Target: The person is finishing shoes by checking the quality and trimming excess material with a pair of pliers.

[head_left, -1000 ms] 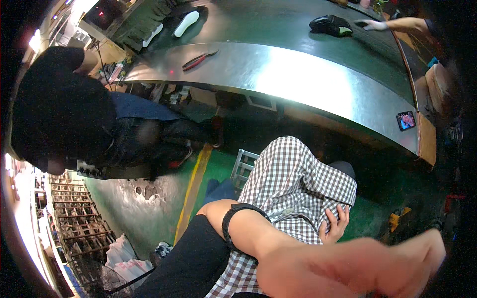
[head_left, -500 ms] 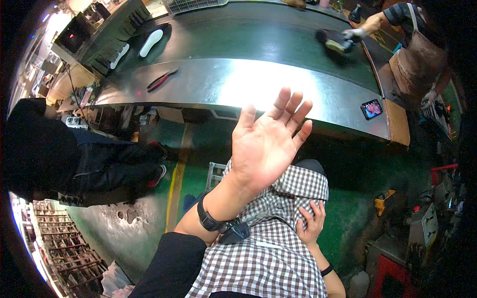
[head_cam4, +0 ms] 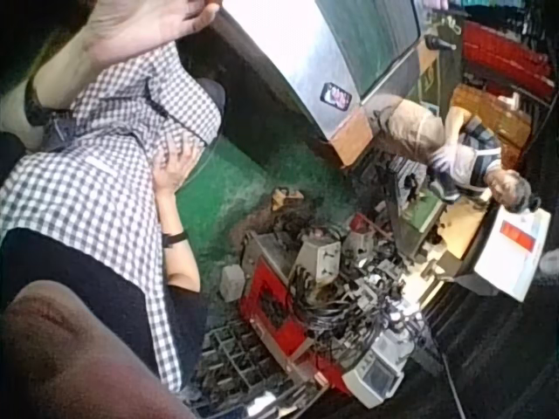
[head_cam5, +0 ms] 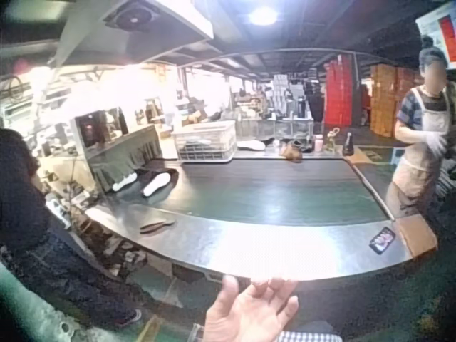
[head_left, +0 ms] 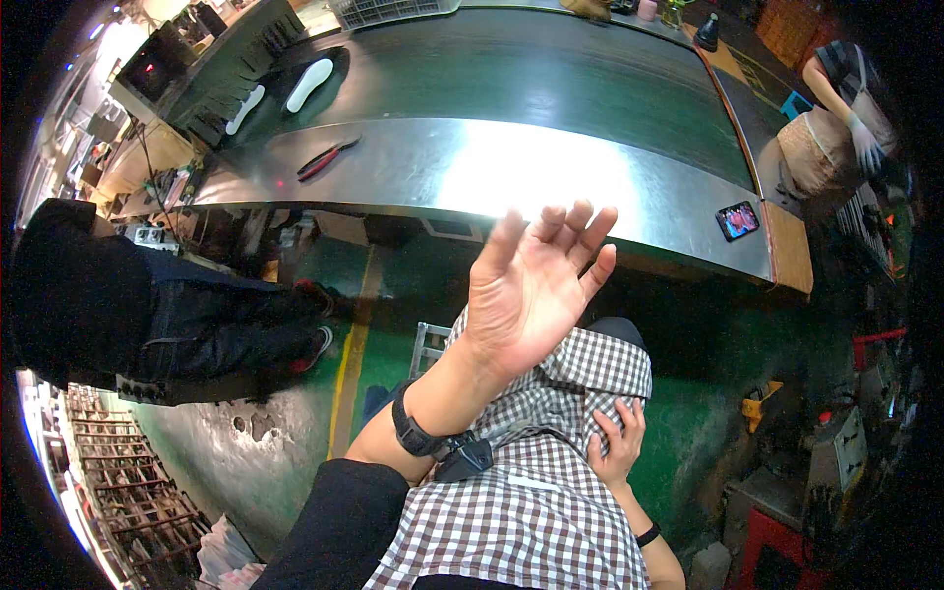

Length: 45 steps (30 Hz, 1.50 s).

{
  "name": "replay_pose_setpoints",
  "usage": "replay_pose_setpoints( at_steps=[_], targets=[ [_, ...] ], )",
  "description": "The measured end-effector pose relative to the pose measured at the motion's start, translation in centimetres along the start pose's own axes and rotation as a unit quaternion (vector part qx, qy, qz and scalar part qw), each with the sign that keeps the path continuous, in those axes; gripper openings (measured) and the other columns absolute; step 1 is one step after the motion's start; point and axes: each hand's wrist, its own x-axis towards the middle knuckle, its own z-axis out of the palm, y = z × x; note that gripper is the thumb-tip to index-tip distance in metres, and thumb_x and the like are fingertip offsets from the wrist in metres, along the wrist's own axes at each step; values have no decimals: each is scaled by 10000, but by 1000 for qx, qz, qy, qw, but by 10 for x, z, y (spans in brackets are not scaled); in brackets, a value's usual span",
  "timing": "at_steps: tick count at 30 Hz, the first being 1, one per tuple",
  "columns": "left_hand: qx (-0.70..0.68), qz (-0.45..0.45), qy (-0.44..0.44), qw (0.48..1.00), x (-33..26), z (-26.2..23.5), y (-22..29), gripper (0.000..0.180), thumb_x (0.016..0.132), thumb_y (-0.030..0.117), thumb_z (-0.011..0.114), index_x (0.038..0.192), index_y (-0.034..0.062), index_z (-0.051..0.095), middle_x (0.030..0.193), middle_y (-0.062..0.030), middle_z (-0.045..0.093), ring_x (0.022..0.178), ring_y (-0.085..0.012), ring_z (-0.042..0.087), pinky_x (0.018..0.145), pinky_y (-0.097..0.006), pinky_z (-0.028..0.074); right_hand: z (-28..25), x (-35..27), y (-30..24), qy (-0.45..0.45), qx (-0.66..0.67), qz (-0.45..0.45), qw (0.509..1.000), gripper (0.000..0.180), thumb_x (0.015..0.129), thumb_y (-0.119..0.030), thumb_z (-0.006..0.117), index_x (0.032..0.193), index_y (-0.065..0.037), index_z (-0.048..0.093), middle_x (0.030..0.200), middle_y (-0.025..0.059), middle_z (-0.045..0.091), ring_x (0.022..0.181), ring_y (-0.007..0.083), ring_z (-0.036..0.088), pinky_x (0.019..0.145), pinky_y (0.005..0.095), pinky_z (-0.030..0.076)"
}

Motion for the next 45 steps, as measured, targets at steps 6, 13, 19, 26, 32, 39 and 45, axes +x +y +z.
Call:
replay_pose_setpoints(
  at_steps=[6, 13, 19, 26, 32, 39, 45],
  targets=[
    [359, 87, 23, 929, -14, -13, 14, 256, 941, 271, 708, 902, 66, 560, 823, -70, 642, 847, -214, 676, 806, -341, 563, 3, -1, 1, 0, 9, 1, 1000, 323, 856, -250, 618, 1161, -181, 698, 1384, 123, 524, 1380, 456, 384, 1132, 579, 321],
    [948, 140, 94, 270, -86, -125, 55, 402, 968, 318, 629, 1323, 132, 602, 1326, -181, 582, 1266, -383, 530, 1018, -491, 475, 15, -12, 23, -6, 19, -28, 999, 348, 819, -272, 638, 1146, -177, 711, 1358, 135, 528, 1346, 489, 404, 1107, 613, 325],
    [912, 13, 268, 310, -115, -151, 41, 611, 919, 464, 623, 1460, 228, 464, 1507, -194, 397, 1362, -422, 417, 1053, -529, 430, -2, 10, 10, 6, -24, -140, 990, 352, 910, -314, 624, 1180, -92, 664, 1339, 220, 568, 1238, 496, 491, 1039, 608, 419],
    [934, 96, 243, 245, -105, -166, 51, 478, 920, 440, 633, 1331, 198, 604, 1389, -143, 535, 1281, -339, 509, 996, -486, 460, 6, 10, 14, 6, -51, -149, 987, 411, 839, -335, 652, 1201, -142, 668, 1277, 221, 592, 1156, 498, 537, 1033, 665, 396],
    [929, 222, 165, 245, -106, -146, 54, 284, 815, 159, 736, 1095, 122, 705, 1224, -124, 646, 1179, -335, 590, 977, -441, 469, 22, 7, 7, -35, 32, -52, 998, 337, 792, -268, 663, 1115, -190, 726, 1327, 142, 549, 1317, 474, 424, 1056, 597, 380],
    [913, 200, 85, 345, -77, -146, 23, 203, 721, 50, 808, 818, 83, 633, 823, -61, 632, 837, -275, 593, 790, -386, 440, 2, -1, -3, -4, 12, 34, 999, 304, 849, -308, 652, 1136, -248, 735, 1355, 51, 553, 1361, 367, 423, 1089, 543, 348],
    [916, 192, 71, 346, -74, -152, 15, 170, 705, 113, 840, 770, 113, 683, 806, -21, 669, 836, -234, 620, 796, -370, 438, -2, -5, -3, 5, 24, 27, 999, 295, 873, -308, 639, 1147, -252, 733, 1362, 36, 557, 1359, 360, 429, 1085, 531, 365]
  ],
)
